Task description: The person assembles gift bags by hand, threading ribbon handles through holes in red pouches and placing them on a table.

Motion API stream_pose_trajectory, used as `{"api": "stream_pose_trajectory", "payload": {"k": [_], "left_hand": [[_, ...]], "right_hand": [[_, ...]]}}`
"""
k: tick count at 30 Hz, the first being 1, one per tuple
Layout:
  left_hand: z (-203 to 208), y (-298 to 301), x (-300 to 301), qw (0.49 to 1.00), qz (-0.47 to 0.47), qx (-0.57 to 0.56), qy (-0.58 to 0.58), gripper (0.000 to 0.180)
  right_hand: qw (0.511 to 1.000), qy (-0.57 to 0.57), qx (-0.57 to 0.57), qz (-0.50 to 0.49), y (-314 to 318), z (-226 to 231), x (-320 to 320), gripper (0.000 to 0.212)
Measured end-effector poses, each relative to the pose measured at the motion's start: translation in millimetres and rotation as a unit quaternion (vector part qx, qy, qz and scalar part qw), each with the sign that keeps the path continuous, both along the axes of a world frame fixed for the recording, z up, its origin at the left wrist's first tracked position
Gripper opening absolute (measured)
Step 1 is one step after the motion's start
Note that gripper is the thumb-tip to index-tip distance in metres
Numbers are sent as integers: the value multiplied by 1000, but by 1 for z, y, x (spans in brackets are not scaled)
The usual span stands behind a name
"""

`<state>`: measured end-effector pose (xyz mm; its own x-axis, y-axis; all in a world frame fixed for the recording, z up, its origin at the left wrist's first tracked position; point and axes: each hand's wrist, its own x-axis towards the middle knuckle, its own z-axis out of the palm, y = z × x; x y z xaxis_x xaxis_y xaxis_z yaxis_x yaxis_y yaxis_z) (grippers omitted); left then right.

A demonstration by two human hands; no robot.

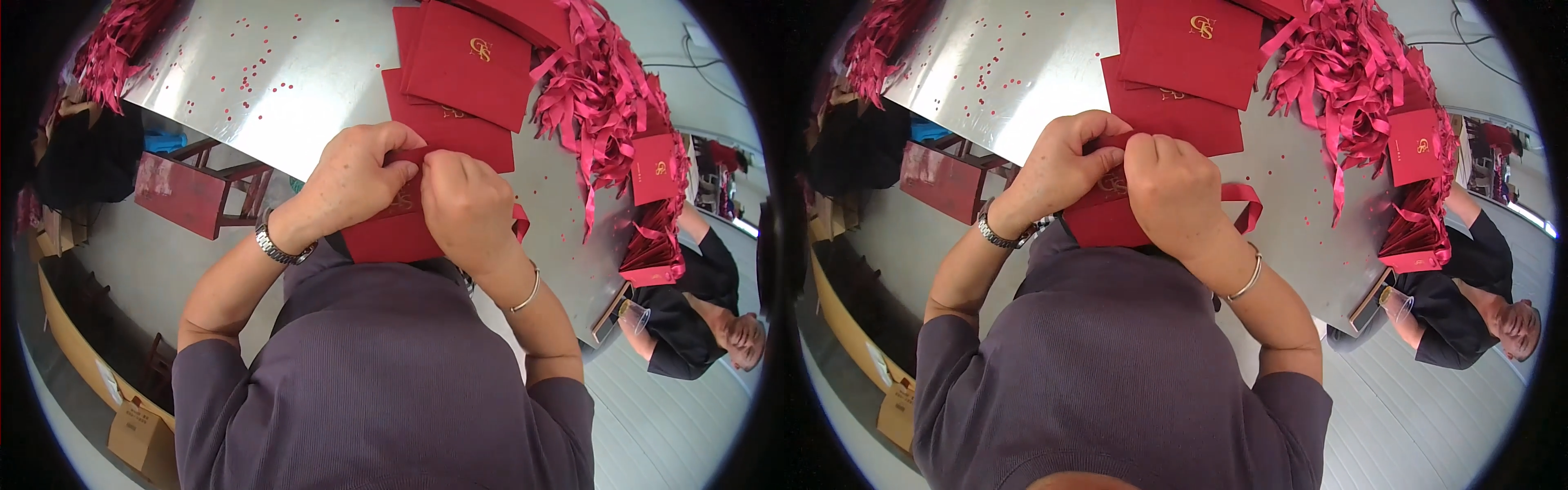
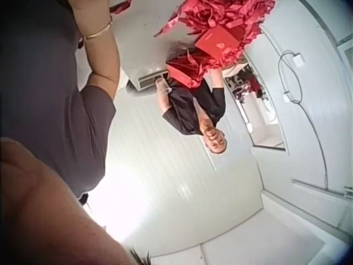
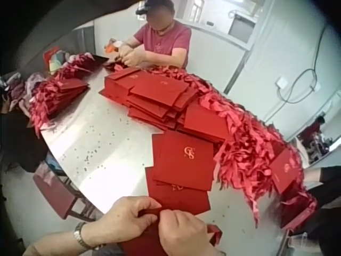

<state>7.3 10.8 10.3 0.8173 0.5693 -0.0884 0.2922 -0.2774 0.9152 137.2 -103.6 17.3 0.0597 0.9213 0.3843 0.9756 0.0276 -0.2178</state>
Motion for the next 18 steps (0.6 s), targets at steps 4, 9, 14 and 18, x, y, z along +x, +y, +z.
{"api": "stream_pose_trajectory", "payload": {"k": [4, 9, 14, 18], "left_hand": [[1, -6, -2, 998, 16, 67, -10, 21], [1, -4, -5, 998, -7, 40, -39, 17], [12, 24, 1, 999, -24, -32, -4, 18], [11, 46, 21, 982, -187, 16, -6, 15]], "right_hand": [[995, 80, -40, -36, 10, 3, -1, 12], [927, 344, -123, -84, 10, 9, 11, 27], [943, 299, -135, -55, 6, 14, 10, 26], [950, 283, -120, -59, 0, 14, 13, 28]]}}
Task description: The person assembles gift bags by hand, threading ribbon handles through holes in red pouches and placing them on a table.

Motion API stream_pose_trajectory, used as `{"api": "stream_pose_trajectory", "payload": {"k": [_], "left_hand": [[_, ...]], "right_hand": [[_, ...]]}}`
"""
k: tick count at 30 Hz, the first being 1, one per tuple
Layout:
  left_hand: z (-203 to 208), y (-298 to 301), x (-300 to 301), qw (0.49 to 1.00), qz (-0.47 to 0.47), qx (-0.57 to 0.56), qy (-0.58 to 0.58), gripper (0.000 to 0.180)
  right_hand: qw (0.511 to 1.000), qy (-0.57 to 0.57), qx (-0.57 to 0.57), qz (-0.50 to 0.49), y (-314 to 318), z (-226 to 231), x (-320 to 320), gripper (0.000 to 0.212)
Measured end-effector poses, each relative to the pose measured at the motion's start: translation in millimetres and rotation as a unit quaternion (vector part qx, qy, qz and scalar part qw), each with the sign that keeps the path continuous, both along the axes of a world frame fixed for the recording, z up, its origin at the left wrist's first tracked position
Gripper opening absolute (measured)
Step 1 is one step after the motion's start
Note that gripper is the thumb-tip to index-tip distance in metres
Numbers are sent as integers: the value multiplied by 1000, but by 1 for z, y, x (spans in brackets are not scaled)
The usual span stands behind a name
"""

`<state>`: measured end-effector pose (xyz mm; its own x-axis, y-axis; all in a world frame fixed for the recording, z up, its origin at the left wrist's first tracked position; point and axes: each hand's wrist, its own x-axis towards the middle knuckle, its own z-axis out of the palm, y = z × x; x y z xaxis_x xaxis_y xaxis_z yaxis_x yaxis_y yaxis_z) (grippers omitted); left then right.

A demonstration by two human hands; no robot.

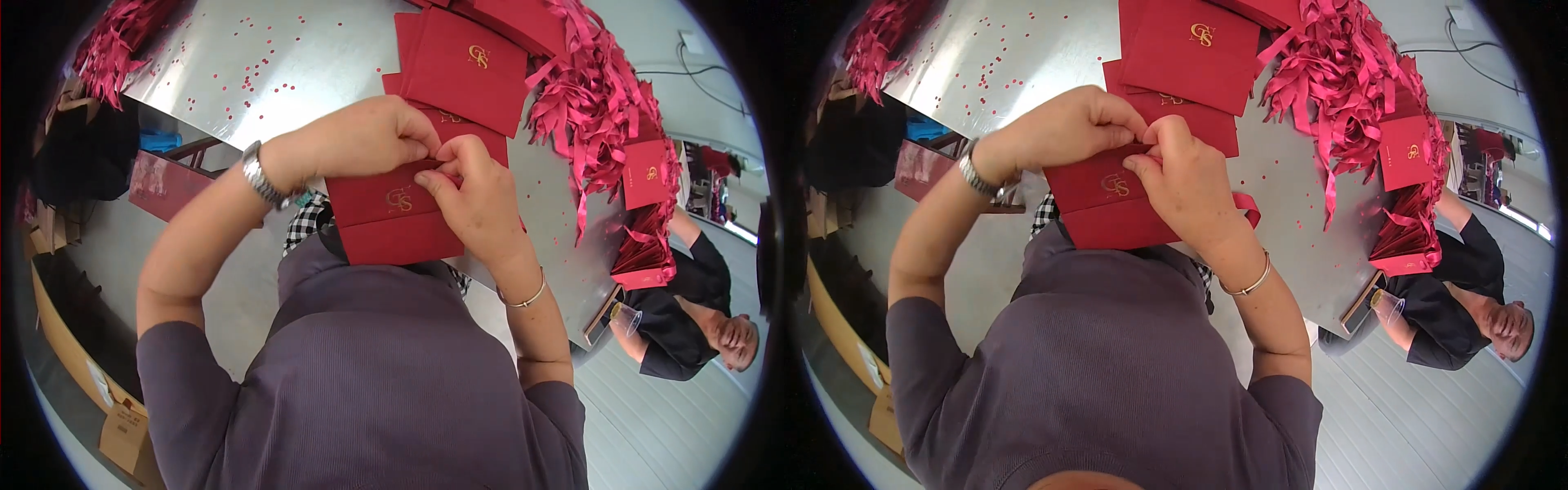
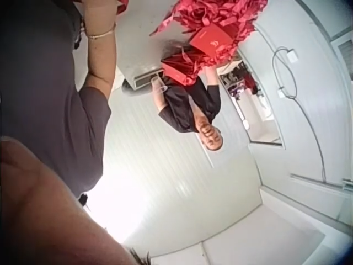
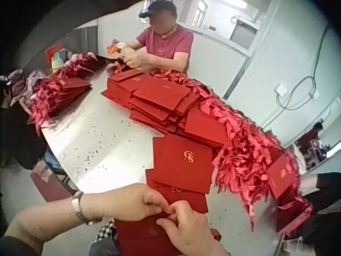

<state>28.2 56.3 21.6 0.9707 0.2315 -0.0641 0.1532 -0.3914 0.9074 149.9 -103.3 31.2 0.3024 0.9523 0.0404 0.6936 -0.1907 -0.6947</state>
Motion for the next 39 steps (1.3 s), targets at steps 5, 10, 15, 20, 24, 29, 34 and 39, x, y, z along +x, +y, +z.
{"api": "stream_pose_trajectory", "payload": {"k": [5, 10, 15, 20, 24, 29, 34, 39], "left_hand": [[0, 4, 13, 995, -70, -20, 61, 15], [-13, -6, 6, 997, -26, 76, -4, 10], [-24, 2, -6, 957, 252, 135, -49, 11], [-32, 11, -25, 945, 319, 65, -6, 20], [-12, -5, -56, 954, 270, 127, 21, 21], [-13, -28, -69, 978, 153, 138, -28, 21], [-19, -34, -76, 970, 237, 3, 46, 20], [-17, -32, -69, 973, 224, -22, 44, 19]], "right_hand": [[999, 26, -6, -18, -3, -4, 1, 31], [997, 49, -57, -19, -7, -4, 1, 46], [999, 28, -42, -9, -11, -22, 3, 71], [997, 8, -75, 1, -9, -21, 6, 78], [996, 27, -81, -10, -14, -18, 5, 73], [984, 170, -36, -30, -25, -13, 16, 57], [991, -31, 124, -41, -81, 4, 28, 28], [980, -156, 80, 91, -125, -8, 6, 24]]}}
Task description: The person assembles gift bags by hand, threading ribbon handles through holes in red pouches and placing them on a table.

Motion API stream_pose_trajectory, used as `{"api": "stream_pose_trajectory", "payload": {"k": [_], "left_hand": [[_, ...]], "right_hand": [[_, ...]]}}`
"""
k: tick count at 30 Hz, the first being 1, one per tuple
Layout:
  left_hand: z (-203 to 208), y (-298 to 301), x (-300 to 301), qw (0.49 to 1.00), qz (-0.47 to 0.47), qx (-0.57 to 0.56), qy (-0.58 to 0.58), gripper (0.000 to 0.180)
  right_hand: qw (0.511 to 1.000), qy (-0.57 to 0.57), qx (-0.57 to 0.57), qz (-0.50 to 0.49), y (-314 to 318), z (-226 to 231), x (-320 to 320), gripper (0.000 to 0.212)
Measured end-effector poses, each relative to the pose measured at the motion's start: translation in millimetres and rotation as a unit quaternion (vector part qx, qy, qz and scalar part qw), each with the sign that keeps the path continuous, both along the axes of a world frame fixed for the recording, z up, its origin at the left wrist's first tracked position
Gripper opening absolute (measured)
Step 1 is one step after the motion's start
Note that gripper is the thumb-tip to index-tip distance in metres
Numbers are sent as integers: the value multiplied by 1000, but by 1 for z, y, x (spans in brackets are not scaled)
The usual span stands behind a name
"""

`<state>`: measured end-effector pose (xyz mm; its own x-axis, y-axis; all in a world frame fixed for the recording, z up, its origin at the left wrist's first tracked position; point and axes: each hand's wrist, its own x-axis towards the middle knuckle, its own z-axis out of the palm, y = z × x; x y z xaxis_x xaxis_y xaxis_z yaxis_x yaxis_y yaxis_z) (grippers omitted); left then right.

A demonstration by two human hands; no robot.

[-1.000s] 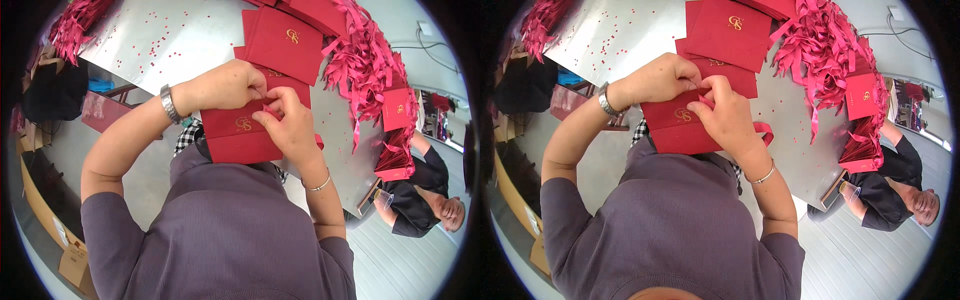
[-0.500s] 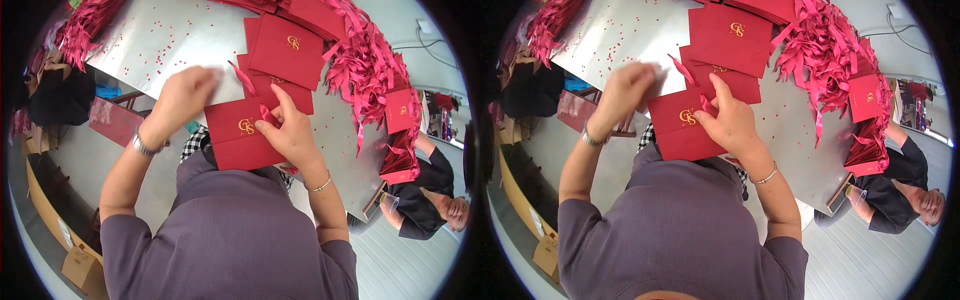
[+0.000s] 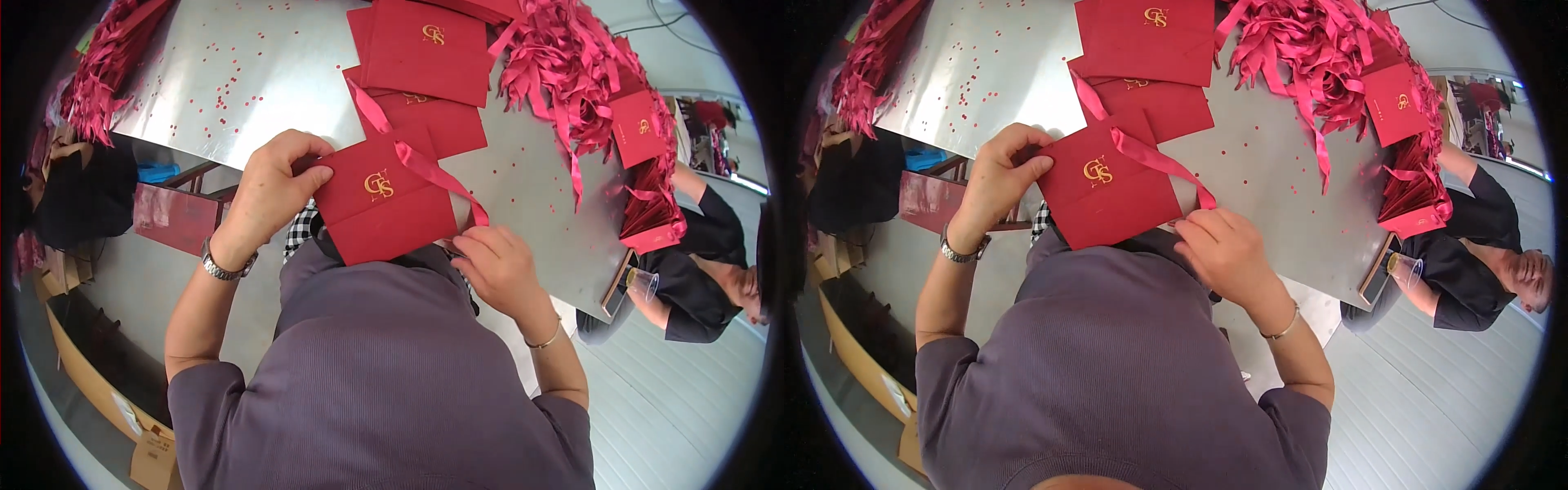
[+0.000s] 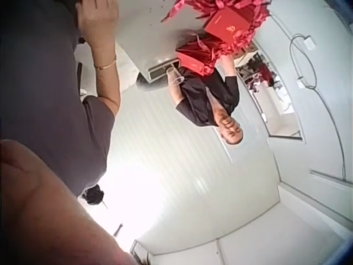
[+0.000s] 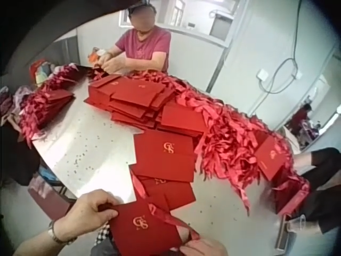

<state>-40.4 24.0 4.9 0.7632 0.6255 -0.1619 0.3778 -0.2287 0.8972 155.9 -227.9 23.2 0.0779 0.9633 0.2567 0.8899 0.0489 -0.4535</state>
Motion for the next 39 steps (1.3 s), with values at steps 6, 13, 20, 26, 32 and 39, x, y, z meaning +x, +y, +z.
{"api": "stream_pose_trajectory", "payload": {"k": [6, 13, 20, 26, 32, 39], "left_hand": [[1, -4, 0, 1000, 1, 3, 19, 18], [-5, -9, -7, 999, 2, 45, 24, 16], [-5, -7, 2, 992, 3, 122, 9, 15], [-11, -8, -3, 988, 16, 153, -5, 16], [-15, -21, 1, 974, 14, 225, -33, 12], [-9, -16, -5, 977, 19, 210, -30, 14]], "right_hand": [[1000, -11, -13, -26, -11, -17, -6, 18], [996, 71, 55, -16, -31, 31, 5, 10], [791, 547, 264, -73, 5, 11, 1, 13], [733, 613, 287, -69, 51, 16, -10, 13], [803, 502, 295, -130, 42, 10, 1, 16], [697, 653, 283, -90, 57, 19, 21, 8]]}}
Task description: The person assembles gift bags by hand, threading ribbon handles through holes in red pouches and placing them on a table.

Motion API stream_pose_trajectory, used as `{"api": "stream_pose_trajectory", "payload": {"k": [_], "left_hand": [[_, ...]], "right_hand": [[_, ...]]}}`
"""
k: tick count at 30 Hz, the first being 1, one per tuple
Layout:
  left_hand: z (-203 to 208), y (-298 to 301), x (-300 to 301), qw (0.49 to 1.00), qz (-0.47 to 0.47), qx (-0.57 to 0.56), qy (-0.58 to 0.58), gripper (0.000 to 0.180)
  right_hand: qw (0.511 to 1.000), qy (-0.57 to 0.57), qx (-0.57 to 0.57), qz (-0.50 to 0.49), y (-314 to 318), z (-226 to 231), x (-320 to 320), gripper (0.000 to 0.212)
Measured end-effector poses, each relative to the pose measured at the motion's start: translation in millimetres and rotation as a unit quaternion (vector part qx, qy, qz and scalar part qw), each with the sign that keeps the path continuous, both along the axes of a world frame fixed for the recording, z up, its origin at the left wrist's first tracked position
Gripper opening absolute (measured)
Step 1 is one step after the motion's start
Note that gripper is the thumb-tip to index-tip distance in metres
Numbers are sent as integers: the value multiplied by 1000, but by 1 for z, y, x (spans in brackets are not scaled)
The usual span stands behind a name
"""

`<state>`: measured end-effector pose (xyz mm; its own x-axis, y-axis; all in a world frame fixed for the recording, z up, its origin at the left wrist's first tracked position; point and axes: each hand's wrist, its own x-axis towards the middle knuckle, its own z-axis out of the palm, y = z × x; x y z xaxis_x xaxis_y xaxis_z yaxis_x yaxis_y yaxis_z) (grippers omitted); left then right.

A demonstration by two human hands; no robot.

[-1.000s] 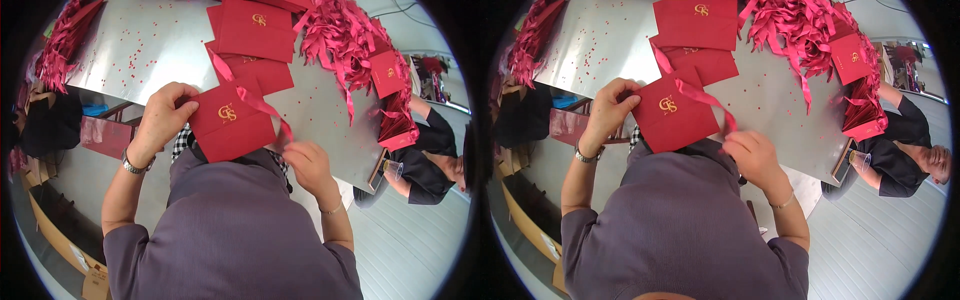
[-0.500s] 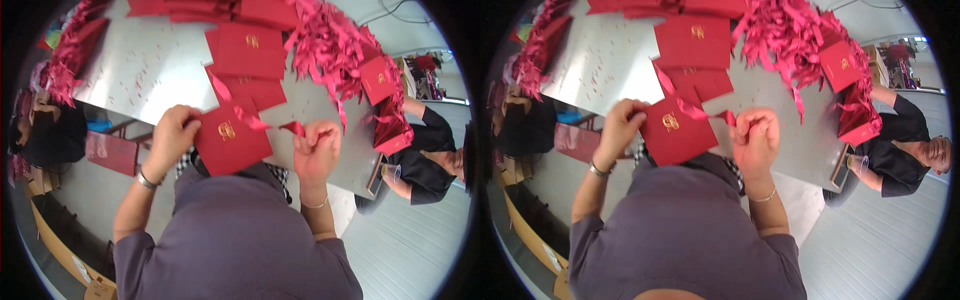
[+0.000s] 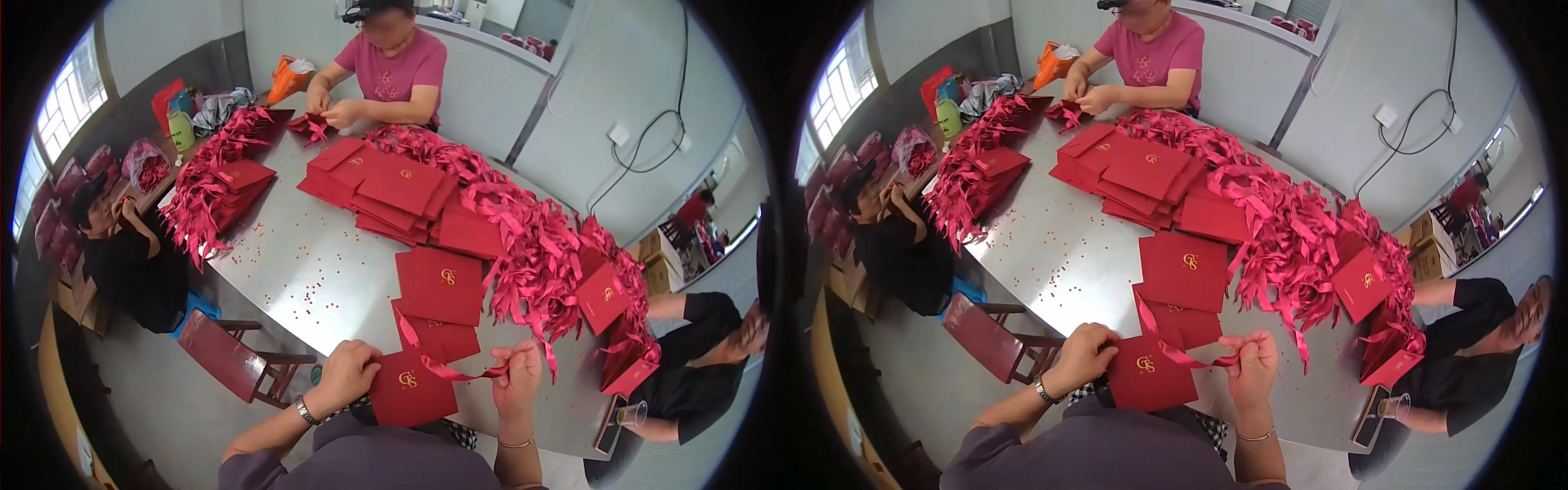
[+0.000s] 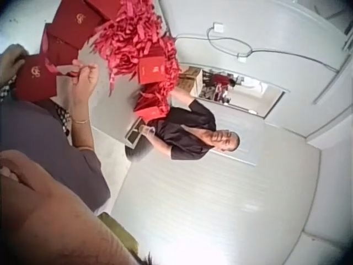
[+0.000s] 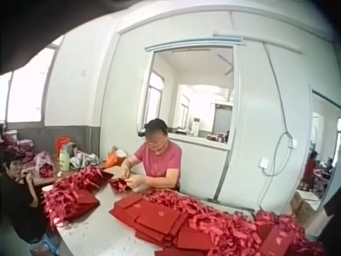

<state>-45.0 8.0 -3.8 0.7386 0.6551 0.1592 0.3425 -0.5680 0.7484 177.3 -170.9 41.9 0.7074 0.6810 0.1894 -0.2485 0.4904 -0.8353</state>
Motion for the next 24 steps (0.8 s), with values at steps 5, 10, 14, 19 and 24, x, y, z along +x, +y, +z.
{"api": "stream_pose_trajectory", "payload": {"k": [5, 10, 14, 19, 24], "left_hand": [[2, 15, -4, 999, -7, -41, -12, 16], [5, 3, -10, 996, 1, -90, -24, 15], [-3, -6, -6, 996, -40, -72, -44, 18], [-8, -8, -8, 981, -38, -189, -21, 18], [8, 9, -12, 950, -11, -313, -2, 16]], "right_hand": [[984, -173, -6, 40, 8, 6, 12, 7], [926, -372, -55, -34, -10, 15, 16, 7], [956, -292, 29, 20, -17, 14, -9, 6], [936, -116, -323, 79, 24, 21, -77, 31], [865, -393, -298, 96, 52, -17, -89, 12]]}}
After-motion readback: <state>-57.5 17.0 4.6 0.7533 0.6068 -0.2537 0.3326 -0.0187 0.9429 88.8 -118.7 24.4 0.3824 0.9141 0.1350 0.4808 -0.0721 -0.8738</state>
